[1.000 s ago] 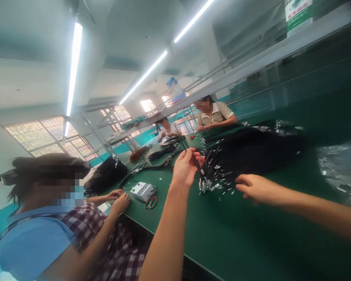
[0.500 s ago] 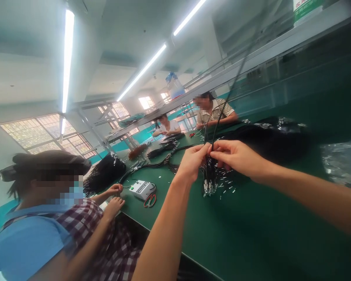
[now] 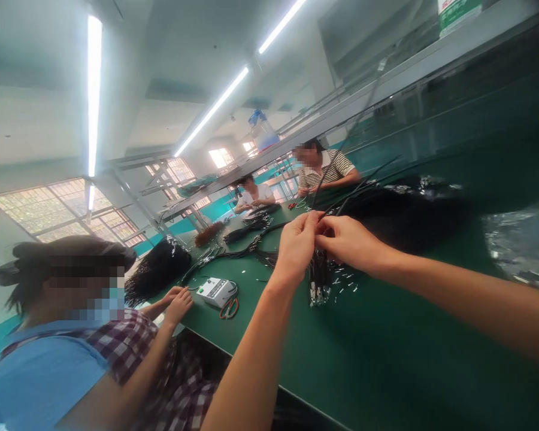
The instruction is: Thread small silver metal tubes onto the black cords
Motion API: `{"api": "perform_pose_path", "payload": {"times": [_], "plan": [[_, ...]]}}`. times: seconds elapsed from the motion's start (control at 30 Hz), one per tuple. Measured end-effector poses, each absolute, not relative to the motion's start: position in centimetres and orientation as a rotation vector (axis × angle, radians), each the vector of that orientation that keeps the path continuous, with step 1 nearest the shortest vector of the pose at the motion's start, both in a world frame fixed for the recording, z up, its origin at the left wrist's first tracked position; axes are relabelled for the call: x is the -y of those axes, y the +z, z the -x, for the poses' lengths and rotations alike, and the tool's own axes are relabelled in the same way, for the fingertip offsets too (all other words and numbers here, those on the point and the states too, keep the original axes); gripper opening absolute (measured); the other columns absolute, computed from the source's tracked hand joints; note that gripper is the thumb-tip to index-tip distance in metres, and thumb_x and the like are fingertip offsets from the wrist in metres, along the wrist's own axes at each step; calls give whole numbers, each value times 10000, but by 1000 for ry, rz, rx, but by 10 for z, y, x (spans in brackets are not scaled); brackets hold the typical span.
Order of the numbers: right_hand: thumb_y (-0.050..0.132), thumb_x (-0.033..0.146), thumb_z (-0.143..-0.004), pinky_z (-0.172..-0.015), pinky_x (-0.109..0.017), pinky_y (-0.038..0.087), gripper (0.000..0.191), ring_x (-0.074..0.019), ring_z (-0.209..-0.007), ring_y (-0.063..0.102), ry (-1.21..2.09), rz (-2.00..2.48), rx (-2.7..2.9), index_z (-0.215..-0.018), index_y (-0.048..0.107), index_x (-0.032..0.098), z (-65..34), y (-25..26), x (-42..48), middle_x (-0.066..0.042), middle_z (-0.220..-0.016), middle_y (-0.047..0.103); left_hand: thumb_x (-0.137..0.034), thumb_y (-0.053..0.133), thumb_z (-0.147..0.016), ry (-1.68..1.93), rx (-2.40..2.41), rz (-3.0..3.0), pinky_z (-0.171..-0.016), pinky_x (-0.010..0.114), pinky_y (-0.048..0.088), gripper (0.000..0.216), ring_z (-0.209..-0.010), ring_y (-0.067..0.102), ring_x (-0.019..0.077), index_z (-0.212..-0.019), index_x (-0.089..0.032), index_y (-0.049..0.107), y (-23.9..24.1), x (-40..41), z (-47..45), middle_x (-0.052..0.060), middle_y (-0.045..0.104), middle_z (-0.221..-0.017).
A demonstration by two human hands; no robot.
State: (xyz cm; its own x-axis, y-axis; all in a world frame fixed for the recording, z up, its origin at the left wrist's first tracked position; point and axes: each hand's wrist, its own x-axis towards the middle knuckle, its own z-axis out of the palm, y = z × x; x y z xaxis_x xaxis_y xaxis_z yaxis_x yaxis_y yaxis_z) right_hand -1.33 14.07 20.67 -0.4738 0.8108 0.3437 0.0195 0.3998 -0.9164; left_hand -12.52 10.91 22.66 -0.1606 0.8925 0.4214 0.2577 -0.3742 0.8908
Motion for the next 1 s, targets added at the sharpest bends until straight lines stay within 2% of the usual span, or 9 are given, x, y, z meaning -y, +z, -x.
{"api": "perform_pose_path", "payload": {"times": [0.13, 0.23, 0.37, 0.5, 0.57, 0.7, 0.77, 0.9, 1.0], "plan": [[501, 111, -886, -428, -211, 390, 125, -115, -469, 510, 1332, 817, 1732, -779, 559, 139, 11, 207, -142, -24, -648, 599, -266, 546, -942, 1600, -1158, -1401, -725, 246, 474, 208, -824, 631, 160, -869, -141, 695, 223, -103, 128, 64, 696, -849], [499, 199, -933, -337, -199, 280, 223, -91, -363, 404, 1429, 887, 1713, -729, 562, 133, 8, 203, -147, -18, -541, 551, -273, 514, -968, 1591, -1059, -1385, -782, 276, 503, 224, -825, 655, 161, -880, -140, 672, 223, -99, 135, 68, 704, -801], [453, 96, -918, -329, -165, 149, 178, -50, -325, 270, 1520, 919, 1672, -856, 617, 121, -3, 194, -159, 25, -467, 487, -312, 550, -952, 1745, -1069, -1175, -673, 291, 533, 210, -617, 642, 144, -881, -146, 656, 227, -96, 166, 48, 682, -685], [444, 102, -923, -334, -157, 113, 179, -42, -331, 228, 1513, 982, 1643, -895, 620, 101, -22, 182, -174, 13, -452, 483, -265, 415, -1010, 1980, -1078, -903, -515, 198, 462, 298, -398, 424, 48, -845, -143, 631, 228, -91, 213, -18, 560, -552], [458, 125, -926, -337, -154, 142, 157, -49, -343, 271, 1535, 996, 1633, -905, 613, 108, -31, 172, -180, -11, -483, 523, -262, 372, -1024, 2030, -1071, -832, -460, 164, 402, 332, -370, 343, 32, -830, -146, 615, 224, -88, 231, -38, 501, -529], [502, 170, -911, -377, -156, 276, 107, -75, -411, 403, 1665, 1056, 1563, -919, 597, 122, -42, 144, -186, -51, -599, 593, -241, 316, -1036, 2098, -1055, -649, -426, 145, 336, 382, -362, 279, 25, -751, -149, 555, 211, -84, 247, -57, 408, -519], [494, 191, -920, -383, -160, 275, 132, -73, -410, 393, 1702, 1095, 1568, -913, 602, 115, -41, 134, -184, -56, -609, 594, -225, 294, -1039, 2100, -1040, -590, -424, 147, 328, 397, -366, 266, 26, -738, -147, 541, 205, -86, 247, -59, 389, -523], [491, 409, -974, -375, -162, 139, 344, -72, -391, 261, 1707, 1064, 1659, -940, 646, 104, -28, 133, -180, 8, -446, 457, -238, 311, -1038, 2077, -995, -557, -430, 148, 334, 384, -375, 257, 29, -760, -141, 558, 200, -93, 239, -57, 390, -531], [545, 546, -927, -394, -168, 136, 462, -88, -414, 230, 1777, 1000, 1742, -979, 675, 106, -15, 146, -179, 54, -385, 327, -260, 331, -1034, 2067, -968, -555, -435, 149, 334, 373, -379, 254, 29, -764, -147, 563, 200, -98, 234, -59, 384, -540]]}}
